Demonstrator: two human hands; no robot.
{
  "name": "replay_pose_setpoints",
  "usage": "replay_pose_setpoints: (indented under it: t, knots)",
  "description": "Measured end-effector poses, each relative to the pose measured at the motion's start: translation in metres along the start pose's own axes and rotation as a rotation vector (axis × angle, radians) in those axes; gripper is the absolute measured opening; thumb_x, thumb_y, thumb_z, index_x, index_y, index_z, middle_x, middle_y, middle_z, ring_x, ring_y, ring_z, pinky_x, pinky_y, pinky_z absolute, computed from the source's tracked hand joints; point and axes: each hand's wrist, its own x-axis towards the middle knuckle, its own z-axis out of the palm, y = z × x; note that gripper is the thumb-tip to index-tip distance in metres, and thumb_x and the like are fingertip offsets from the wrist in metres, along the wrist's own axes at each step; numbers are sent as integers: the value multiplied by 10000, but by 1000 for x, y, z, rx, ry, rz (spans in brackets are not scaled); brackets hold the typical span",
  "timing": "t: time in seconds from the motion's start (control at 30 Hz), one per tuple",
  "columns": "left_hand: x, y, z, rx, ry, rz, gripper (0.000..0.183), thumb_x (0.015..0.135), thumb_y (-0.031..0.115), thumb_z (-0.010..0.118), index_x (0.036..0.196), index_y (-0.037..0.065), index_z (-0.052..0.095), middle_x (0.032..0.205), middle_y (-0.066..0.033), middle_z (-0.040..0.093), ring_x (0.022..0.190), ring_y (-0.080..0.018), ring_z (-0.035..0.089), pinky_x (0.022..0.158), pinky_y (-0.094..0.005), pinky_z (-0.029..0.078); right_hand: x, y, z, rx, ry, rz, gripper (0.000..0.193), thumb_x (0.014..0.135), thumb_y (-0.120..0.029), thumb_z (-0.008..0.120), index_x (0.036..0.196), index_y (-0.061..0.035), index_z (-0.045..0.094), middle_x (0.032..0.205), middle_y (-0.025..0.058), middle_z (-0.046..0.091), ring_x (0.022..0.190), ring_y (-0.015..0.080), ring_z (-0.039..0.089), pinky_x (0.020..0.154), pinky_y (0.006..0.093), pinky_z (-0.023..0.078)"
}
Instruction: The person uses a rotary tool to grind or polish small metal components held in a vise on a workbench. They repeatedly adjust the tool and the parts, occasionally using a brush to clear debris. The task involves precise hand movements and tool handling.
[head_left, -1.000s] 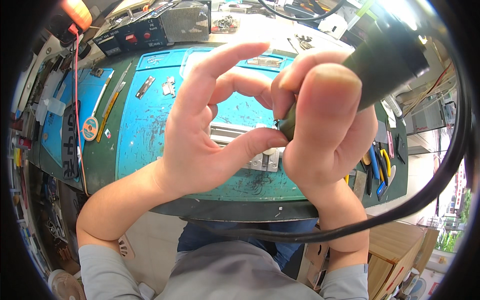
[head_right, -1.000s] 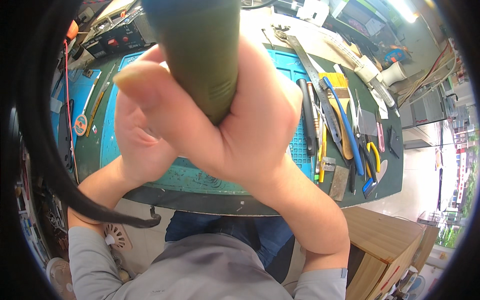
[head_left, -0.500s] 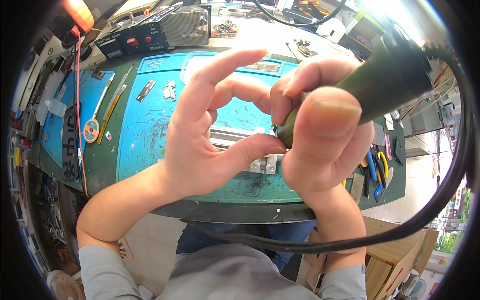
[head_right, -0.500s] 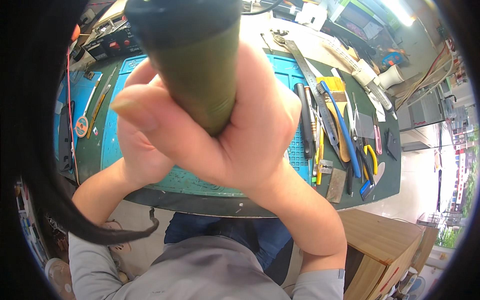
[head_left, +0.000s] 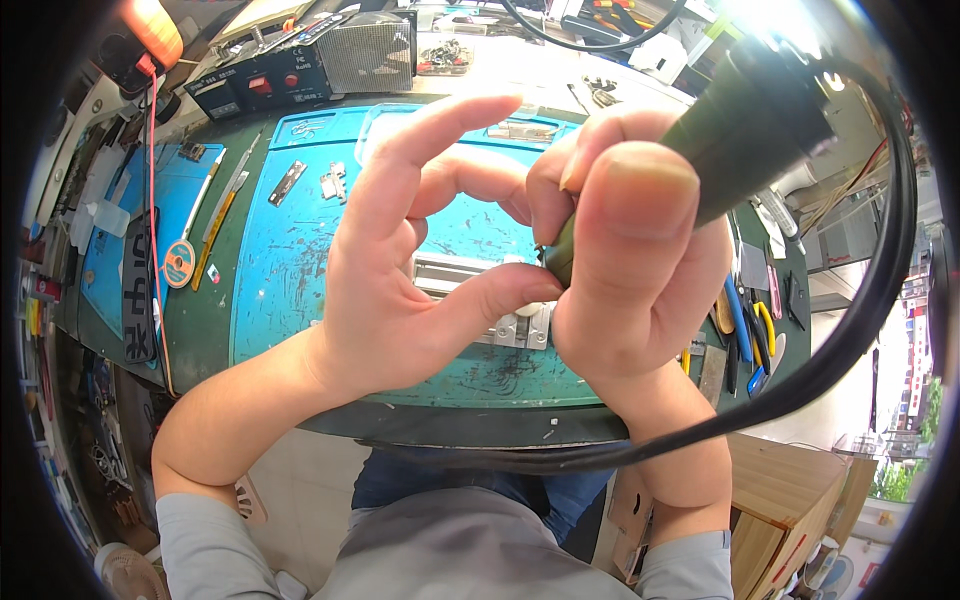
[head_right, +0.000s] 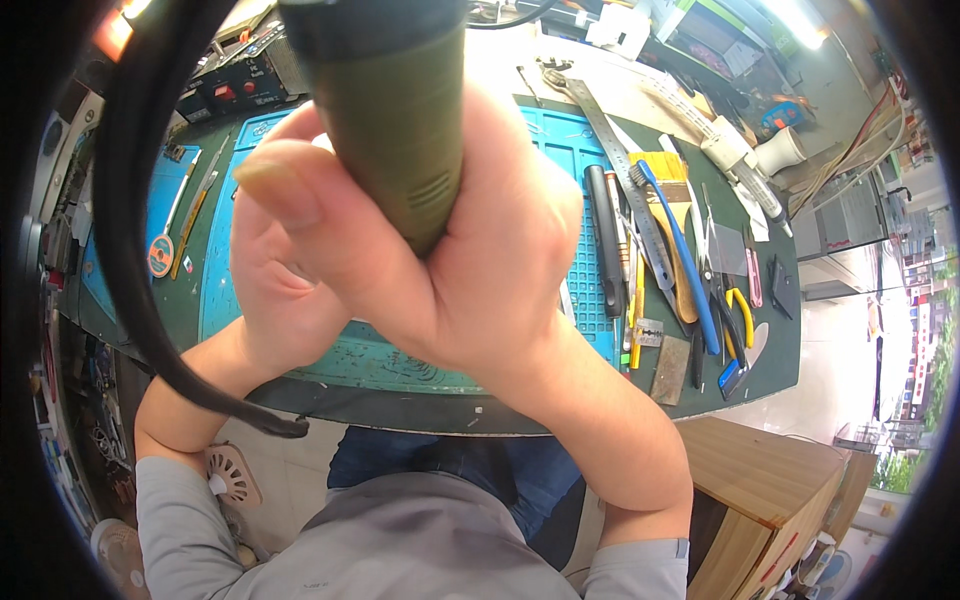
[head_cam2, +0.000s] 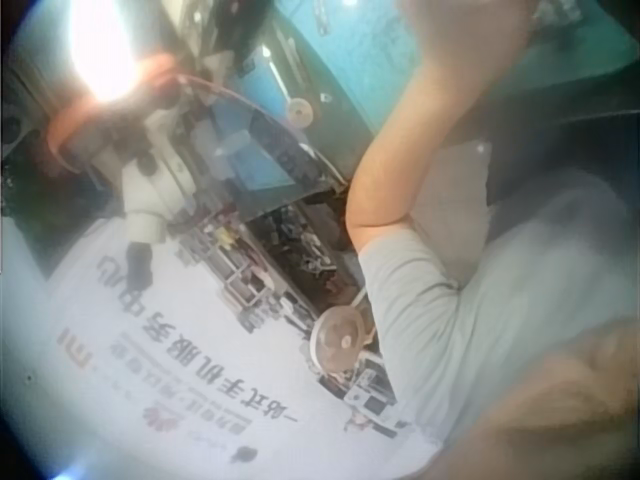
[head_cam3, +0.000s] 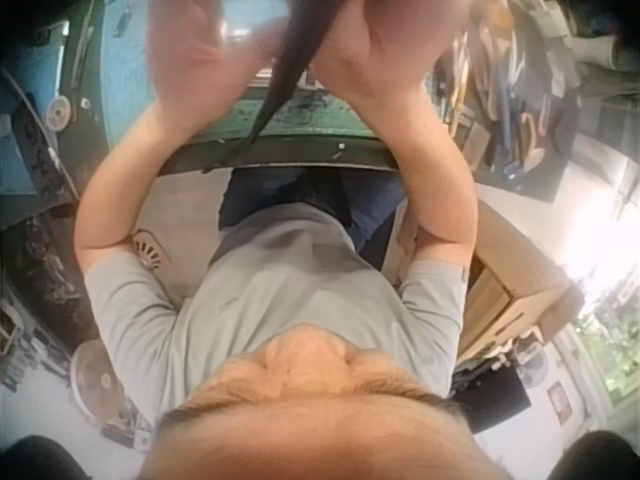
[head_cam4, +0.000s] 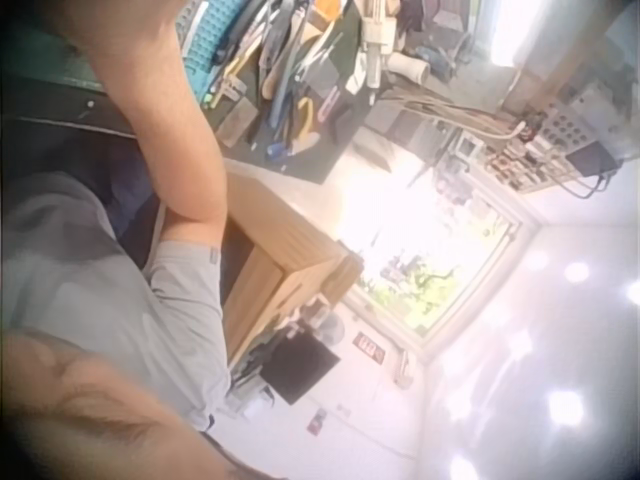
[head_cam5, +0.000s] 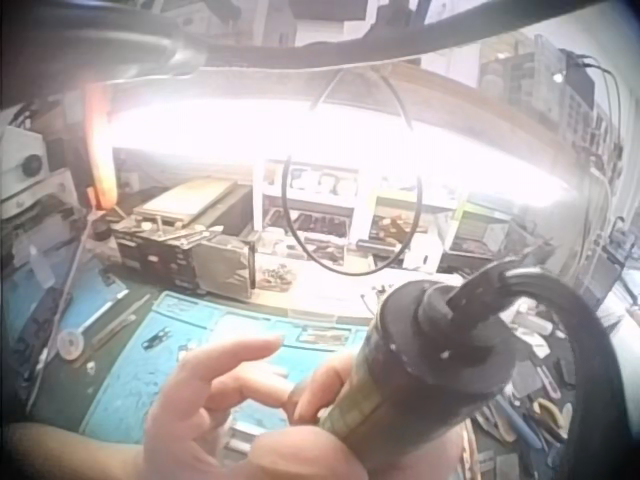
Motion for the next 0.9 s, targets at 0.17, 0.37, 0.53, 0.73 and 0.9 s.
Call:
replay_pose_setpoints:
  t: [0.17, 0.37, 0.53, 0.73, 0.9]
  knots:
    - [0, 0, 1, -1, -1, 2, 721, 840, 60, 732, 1419, 8, 305, 1287, -104, 537, 1153, -177, 567, 967, -313, 483, 1, -2, -1, 3, -14, -10, 296, 989, -294, 518, 968, 0, 486, 904, 60, 504, 693, 130, 508, 623, 278, 426]
    - [-1, 1, 1, -24, 11, -27, 723, 837, 58, 734, 1419, 8, 307, 1272, -104, 549, 1139, -172, 576, 956, -310, 489, 1, -2, -1, 0, -21, -5, 278, 991, -277, 514, 976, -1, 491, 921, 63, 509, 696, 134, 517, 623, 286, 439]
    - [1, 0, 0, -11, -7, -11, 720, 839, 62, 731, 1419, 9, 308, 1266, -103, 556, 1131, -172, 580, 951, -308, 492, 0, 0, -3, 4, -30, -14, 268, 993, -269, 510, 981, -2, 493, 932, 65, 511, 697, 133, 518, 619, 285, 440]
    - [0, 1, 1, 15, 19, -10, 690, 840, 78, 733, 1403, 5, 340, 1284, -102, 538, 1135, -168, 574, 952, -306, 488, 1, -1, -2, -4, -30, -18, 255, 996, -255, 503, 979, -1, 497, 934, 67, 514, 695, 130, 517, 619, 277, 437]
    - [2, -2, -1, 36, -8, 40, 712, 802, 72, 764, 1387, -12, 369, 1286, -103, 529, 1079, -173, 593, 931, -311, 483, 0, 0, -2, 3, -26, -16, 248, 994, -244, 499, 988, 3, 504, 936, 71, 517, 692, 125, 515, 608, 267, 430]
